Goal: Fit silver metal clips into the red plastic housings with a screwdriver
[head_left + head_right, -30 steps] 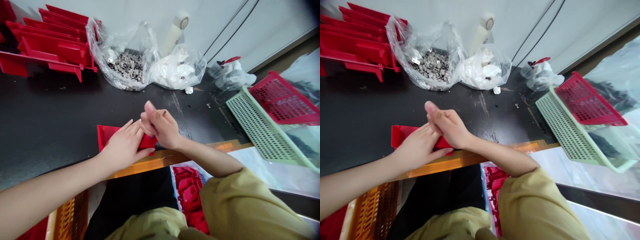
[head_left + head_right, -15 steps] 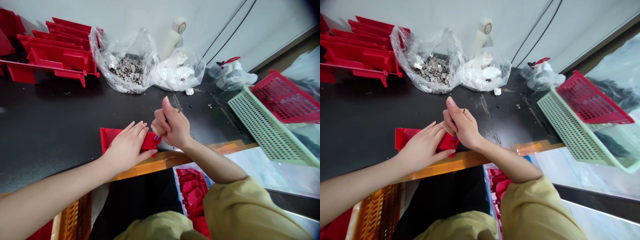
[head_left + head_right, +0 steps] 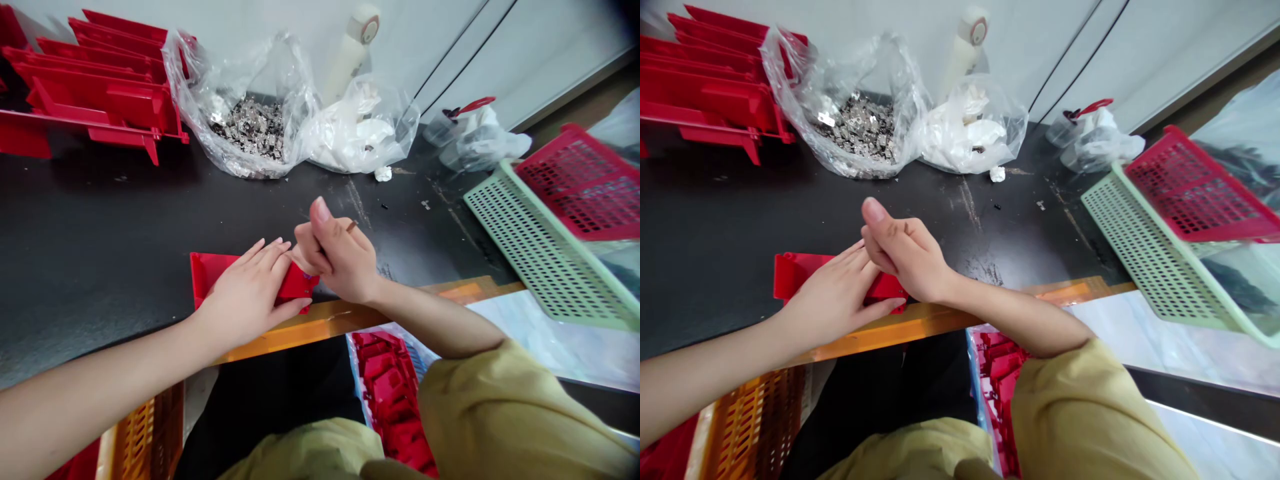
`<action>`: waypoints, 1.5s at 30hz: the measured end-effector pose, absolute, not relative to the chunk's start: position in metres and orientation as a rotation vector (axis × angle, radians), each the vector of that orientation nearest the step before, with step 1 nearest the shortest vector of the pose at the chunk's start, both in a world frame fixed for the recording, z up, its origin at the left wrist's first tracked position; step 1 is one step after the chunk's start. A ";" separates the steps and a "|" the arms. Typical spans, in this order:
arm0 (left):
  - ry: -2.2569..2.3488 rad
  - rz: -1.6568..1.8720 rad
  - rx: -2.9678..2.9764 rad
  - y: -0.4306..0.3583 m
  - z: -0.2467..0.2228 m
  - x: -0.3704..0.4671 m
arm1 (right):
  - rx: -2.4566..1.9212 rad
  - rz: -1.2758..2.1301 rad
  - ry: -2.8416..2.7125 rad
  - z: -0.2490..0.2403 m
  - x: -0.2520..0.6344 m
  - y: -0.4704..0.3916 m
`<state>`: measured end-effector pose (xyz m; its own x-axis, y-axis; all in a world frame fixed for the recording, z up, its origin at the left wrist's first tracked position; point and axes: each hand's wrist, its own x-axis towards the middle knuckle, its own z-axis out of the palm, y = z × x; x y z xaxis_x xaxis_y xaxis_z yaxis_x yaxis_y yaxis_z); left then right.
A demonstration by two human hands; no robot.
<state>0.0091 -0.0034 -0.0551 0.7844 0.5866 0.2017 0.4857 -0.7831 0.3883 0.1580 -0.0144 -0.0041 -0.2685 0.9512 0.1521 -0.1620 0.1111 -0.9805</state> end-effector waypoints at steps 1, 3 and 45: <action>0.821 0.454 2.650 -0.003 -0.055 0.009 | -0.852 1.377 -1.387 -0.004 0.157 -0.014; 0.821 0.445 2.624 -0.003 -0.054 0.009 | -0.852 1.384 -1.432 -0.003 0.155 -0.014; 0.653 0.715 3.245 -0.033 -0.048 0.015 | -0.927 1.035 -0.824 0.013 0.222 -0.062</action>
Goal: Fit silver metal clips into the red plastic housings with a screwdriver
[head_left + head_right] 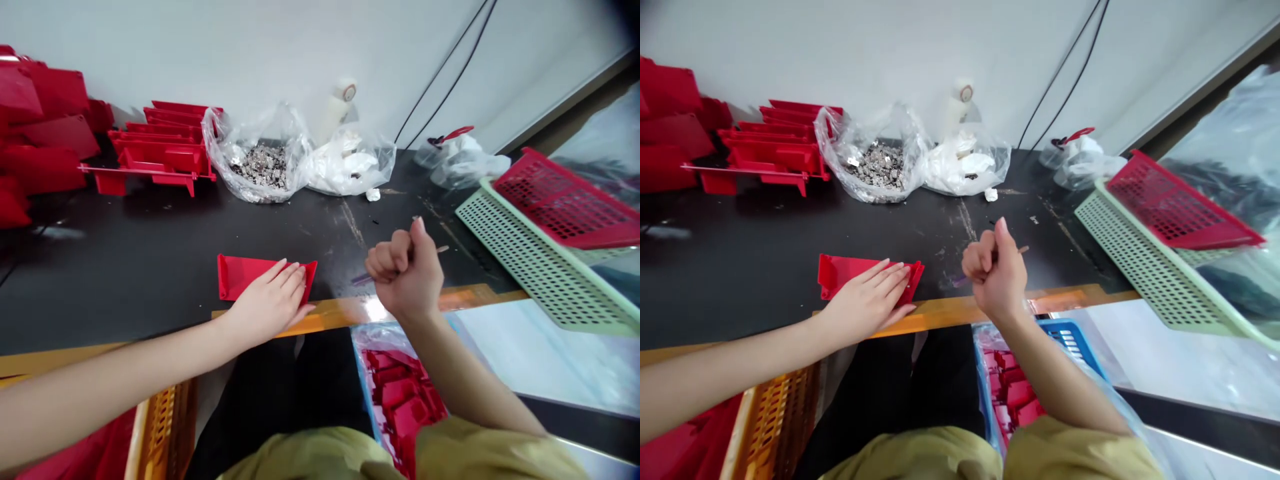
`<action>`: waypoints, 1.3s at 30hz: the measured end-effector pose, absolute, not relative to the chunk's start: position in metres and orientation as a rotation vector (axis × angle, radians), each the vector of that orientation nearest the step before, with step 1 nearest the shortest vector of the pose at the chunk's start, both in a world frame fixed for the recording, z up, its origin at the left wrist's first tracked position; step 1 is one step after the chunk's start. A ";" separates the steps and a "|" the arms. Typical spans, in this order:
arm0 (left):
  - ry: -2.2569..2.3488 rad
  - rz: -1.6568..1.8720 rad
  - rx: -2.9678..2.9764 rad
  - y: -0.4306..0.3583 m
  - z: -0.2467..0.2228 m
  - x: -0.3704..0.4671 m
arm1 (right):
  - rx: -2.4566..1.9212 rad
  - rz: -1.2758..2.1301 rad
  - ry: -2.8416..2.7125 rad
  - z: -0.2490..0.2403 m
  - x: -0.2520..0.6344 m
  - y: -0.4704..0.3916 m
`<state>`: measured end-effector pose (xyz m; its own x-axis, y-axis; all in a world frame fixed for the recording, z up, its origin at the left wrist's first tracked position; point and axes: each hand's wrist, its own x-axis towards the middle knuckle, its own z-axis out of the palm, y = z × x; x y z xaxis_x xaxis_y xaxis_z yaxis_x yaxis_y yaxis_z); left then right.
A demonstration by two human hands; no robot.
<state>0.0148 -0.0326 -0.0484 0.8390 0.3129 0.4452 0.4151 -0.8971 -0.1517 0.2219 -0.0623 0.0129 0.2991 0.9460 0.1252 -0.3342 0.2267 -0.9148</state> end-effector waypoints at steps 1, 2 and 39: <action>-0.601 -0.595 -2.788 -0.036 -0.051 0.015 | -0.935 1.021 -0.784 0.008 0.224 -0.070; -0.646 -0.582 -2.798 -0.040 -0.054 0.016 | -0.936 1.004 -0.749 0.003 0.226 -0.078; -0.983 -0.578 -2.746 -0.087 -0.070 0.017 | -0.593 0.734 -0.696 0.011 0.204 -0.096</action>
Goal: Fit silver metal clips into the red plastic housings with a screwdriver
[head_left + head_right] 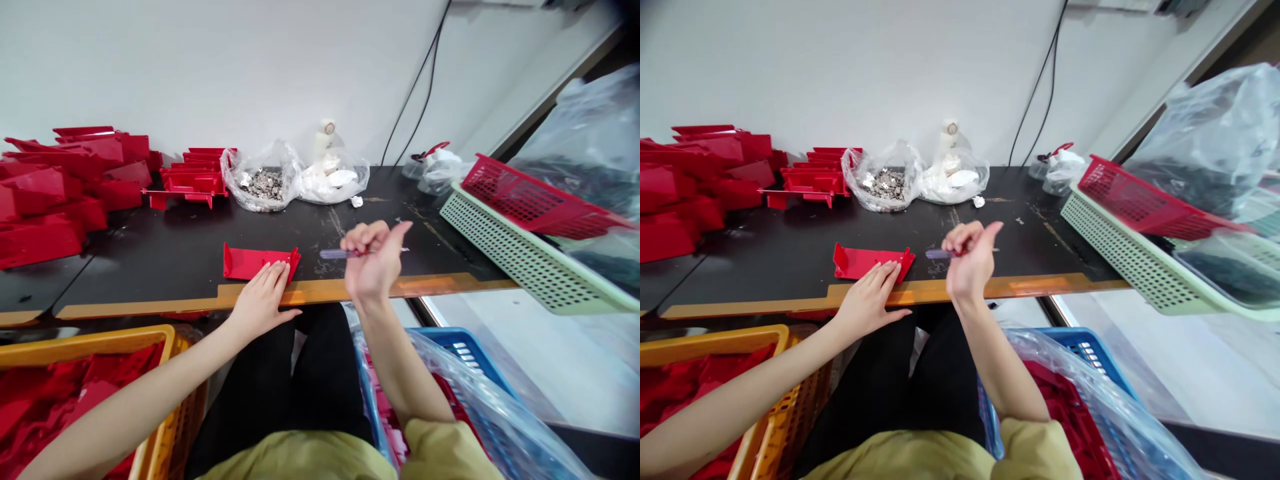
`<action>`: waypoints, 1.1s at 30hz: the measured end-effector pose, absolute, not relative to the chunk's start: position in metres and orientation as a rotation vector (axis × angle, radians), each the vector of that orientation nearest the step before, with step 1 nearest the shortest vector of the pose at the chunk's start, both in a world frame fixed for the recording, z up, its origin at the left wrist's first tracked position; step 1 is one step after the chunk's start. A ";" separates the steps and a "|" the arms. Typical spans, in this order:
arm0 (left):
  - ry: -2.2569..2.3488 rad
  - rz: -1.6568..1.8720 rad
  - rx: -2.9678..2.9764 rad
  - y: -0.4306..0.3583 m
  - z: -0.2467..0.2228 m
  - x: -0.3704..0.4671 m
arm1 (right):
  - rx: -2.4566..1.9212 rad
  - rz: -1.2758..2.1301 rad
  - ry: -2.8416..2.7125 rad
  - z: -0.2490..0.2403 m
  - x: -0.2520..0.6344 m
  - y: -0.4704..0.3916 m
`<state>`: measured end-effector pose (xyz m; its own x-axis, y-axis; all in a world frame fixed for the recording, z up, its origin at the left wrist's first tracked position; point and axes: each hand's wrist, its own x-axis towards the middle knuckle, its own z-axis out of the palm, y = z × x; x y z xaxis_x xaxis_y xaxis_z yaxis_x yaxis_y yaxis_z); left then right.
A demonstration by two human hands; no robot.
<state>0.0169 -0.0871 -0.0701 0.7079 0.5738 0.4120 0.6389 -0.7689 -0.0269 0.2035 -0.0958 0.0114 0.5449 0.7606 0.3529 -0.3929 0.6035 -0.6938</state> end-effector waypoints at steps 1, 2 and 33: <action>-0.995 -0.557 -2.746 -0.088 -0.072 0.017 | -0.577 0.736 -0.726 0.017 0.198 -0.085; -1.005 -0.541 -2.744 -0.088 -0.074 0.016 | -0.558 0.765 -0.755 0.021 0.193 -0.074; -0.948 -0.811 -2.598 -0.079 -0.088 0.021 | -0.852 1.355 -1.346 0.000 0.146 -0.003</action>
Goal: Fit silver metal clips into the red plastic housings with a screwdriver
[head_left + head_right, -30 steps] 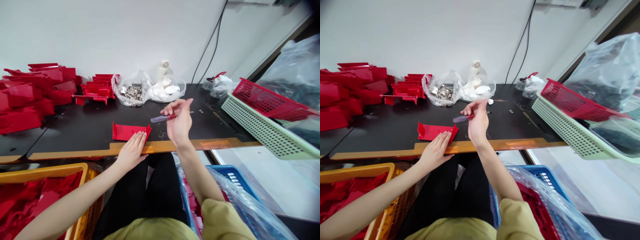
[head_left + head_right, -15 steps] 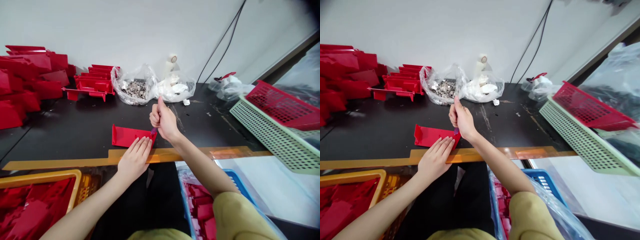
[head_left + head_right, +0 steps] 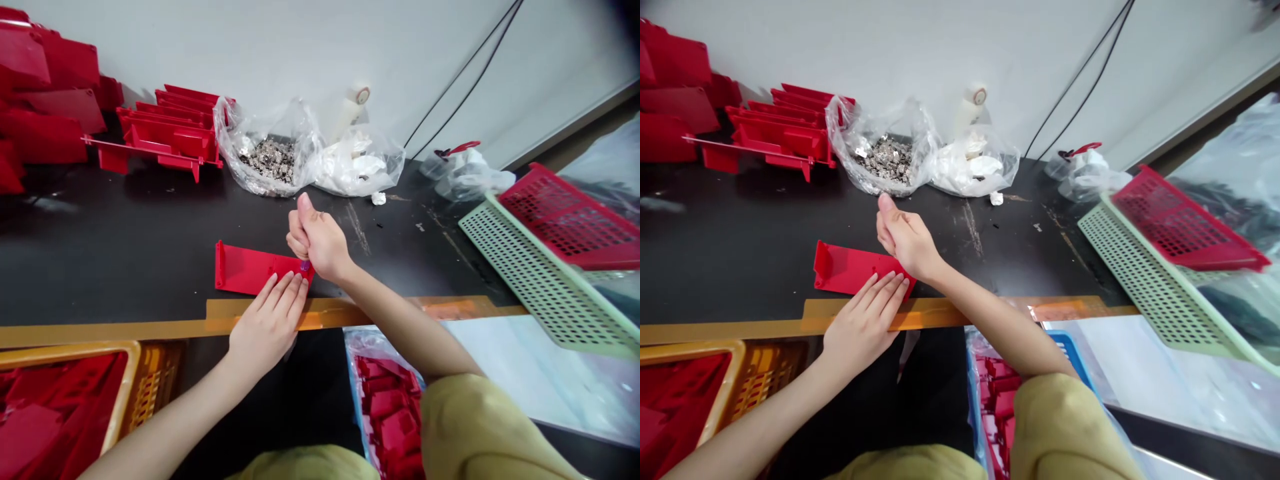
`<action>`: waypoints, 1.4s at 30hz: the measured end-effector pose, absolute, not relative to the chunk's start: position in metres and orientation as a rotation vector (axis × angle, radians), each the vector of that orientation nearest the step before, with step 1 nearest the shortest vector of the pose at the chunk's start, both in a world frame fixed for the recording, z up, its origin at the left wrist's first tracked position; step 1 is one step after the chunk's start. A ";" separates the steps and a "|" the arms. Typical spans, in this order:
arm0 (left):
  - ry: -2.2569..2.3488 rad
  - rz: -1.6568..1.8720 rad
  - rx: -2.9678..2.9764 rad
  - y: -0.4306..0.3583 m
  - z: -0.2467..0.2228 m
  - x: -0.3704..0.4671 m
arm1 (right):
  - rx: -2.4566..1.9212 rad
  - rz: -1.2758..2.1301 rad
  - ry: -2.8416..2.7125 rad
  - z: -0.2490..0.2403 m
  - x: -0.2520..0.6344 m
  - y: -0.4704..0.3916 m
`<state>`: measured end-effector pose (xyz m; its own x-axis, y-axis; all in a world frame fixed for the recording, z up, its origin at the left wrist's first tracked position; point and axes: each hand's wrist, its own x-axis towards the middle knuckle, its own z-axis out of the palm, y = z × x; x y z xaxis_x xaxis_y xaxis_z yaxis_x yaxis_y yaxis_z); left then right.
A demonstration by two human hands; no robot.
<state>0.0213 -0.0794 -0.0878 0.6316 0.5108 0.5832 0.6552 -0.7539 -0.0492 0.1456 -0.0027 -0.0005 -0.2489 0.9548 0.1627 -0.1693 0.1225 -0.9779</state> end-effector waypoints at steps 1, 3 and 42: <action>-0.952 -0.813 -2.601 -0.079 -0.088 0.021 | -0.868 1.351 -1.369 0.000 0.144 -0.002; -0.965 -0.811 -2.613 -0.080 -0.087 0.020 | -0.893 1.353 -1.391 0.001 0.143 -0.003; -1.003 -0.701 -2.686 -0.084 -0.085 0.018 | -0.745 1.409 -1.359 -0.005 0.161 -0.018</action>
